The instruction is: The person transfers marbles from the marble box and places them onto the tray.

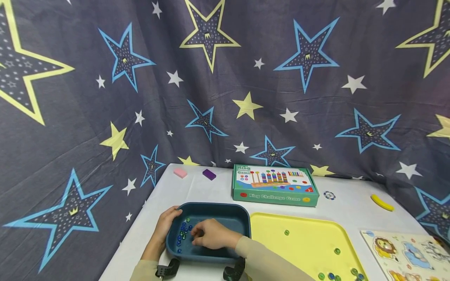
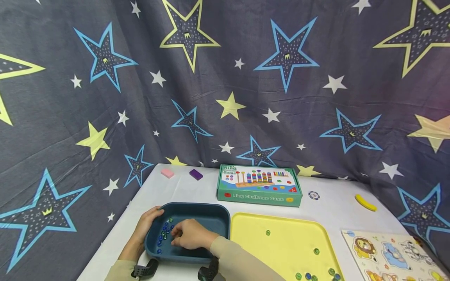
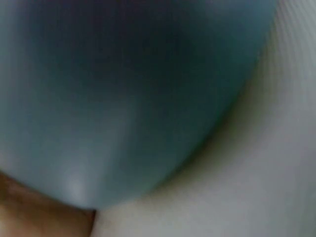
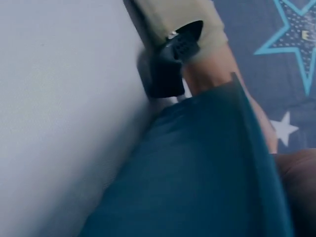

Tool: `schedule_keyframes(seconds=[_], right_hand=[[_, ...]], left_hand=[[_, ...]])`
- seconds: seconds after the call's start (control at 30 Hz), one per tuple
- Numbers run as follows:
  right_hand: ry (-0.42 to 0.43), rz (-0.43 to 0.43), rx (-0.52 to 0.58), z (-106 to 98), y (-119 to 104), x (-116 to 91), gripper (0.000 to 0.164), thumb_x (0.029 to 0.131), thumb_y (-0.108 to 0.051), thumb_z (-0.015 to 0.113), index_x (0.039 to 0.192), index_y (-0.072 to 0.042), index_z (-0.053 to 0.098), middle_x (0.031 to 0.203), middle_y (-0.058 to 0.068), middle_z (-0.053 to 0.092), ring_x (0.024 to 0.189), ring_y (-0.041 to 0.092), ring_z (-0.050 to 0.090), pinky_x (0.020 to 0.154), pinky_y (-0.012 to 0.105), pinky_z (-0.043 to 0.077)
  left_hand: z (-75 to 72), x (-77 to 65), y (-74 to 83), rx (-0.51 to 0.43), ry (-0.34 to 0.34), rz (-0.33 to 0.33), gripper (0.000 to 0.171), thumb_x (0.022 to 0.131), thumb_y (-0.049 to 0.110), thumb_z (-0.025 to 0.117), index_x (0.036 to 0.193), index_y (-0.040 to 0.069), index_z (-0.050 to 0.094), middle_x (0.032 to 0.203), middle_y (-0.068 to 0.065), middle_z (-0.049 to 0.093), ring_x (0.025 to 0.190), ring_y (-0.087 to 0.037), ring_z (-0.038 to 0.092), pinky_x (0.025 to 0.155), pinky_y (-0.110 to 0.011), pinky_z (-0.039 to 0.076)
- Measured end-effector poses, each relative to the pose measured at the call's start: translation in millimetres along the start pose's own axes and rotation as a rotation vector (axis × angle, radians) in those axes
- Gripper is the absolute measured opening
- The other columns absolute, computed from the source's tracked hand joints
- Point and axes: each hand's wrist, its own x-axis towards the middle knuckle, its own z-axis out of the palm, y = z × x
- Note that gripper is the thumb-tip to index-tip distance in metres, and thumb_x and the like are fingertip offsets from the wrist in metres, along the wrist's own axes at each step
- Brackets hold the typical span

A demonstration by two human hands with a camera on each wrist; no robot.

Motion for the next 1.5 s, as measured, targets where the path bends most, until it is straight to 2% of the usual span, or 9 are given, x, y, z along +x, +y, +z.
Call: schedule_keyframes(seconds=[0.23, 0.43, 0.67, 1.0, 1.5], right_hand=[[-0.049, 0.066, 0.046, 9, -6, 11, 0.021, 0.077, -0.011, 0.068, 0.097, -0.003, 0.067, 0.070, -0.010, 0.060, 0.062, -0.001, 0.052, 0.060, 0.017, 0.043], [-0.101, 0.112, 0.147, 18, -9, 16, 0.021, 0.077, -0.001, 0.064, 0.098, 0.001, 0.066, 0.069, -0.006, 0.063, 0.061, 0.001, 0.054, 0.057, 0.018, 0.044], [-0.156, 0.085, 0.066, 28, -13, 21, 0.016, 0.079, -0.001, 0.062, 0.094, -0.002, 0.068, 0.069, -0.008, 0.061, 0.061, -0.002, 0.052, 0.061, 0.015, 0.043], [-0.186, 0.079, 0.091, 31, -13, 25, 0.013, 0.080, 0.000, 0.061, 0.083, -0.009, 0.070, 0.069, -0.009, 0.063, 0.062, -0.001, 0.054, 0.060, 0.016, 0.044], [-0.210, 0.053, 0.107, 24, -16, 19, 0.012, 0.080, -0.001, 0.060, 0.082, -0.008, 0.069, 0.067, -0.009, 0.062, 0.059, -0.001, 0.052, 0.057, 0.016, 0.043]], left_hand=[[3.8, -9.5, 11.0, -0.008, -0.023, 0.026, 0.030, 0.090, 0.017, 0.051, 0.106, -0.006, 0.058, 0.099, -0.018, 0.060, 0.089, -0.025, 0.055, 0.075, -0.033, 0.045], [-0.9, -0.4, 1.2, -0.037, -0.016, 0.002, 0.029, 0.090, 0.016, 0.050, 0.108, -0.006, 0.058, 0.103, -0.021, 0.060, 0.092, -0.028, 0.055, 0.077, -0.034, 0.045], [-3.3, 10.0, -12.8, -0.058, 0.005, 0.009, 0.033, 0.087, 0.020, 0.054, 0.107, -0.005, 0.059, 0.102, -0.020, 0.060, 0.089, -0.025, 0.056, 0.074, -0.032, 0.046], [-2.1, 9.0, -11.6, -0.027, 0.014, 0.033, 0.034, 0.086, 0.022, 0.055, 0.106, -0.004, 0.059, 0.100, -0.019, 0.061, 0.087, -0.025, 0.056, 0.073, -0.030, 0.047], [-0.3, 9.6, -13.0, -0.042, 0.022, 0.031, 0.031, 0.085, 0.021, 0.056, 0.104, -0.003, 0.060, 0.097, -0.016, 0.062, 0.086, -0.023, 0.056, 0.074, -0.030, 0.046]])
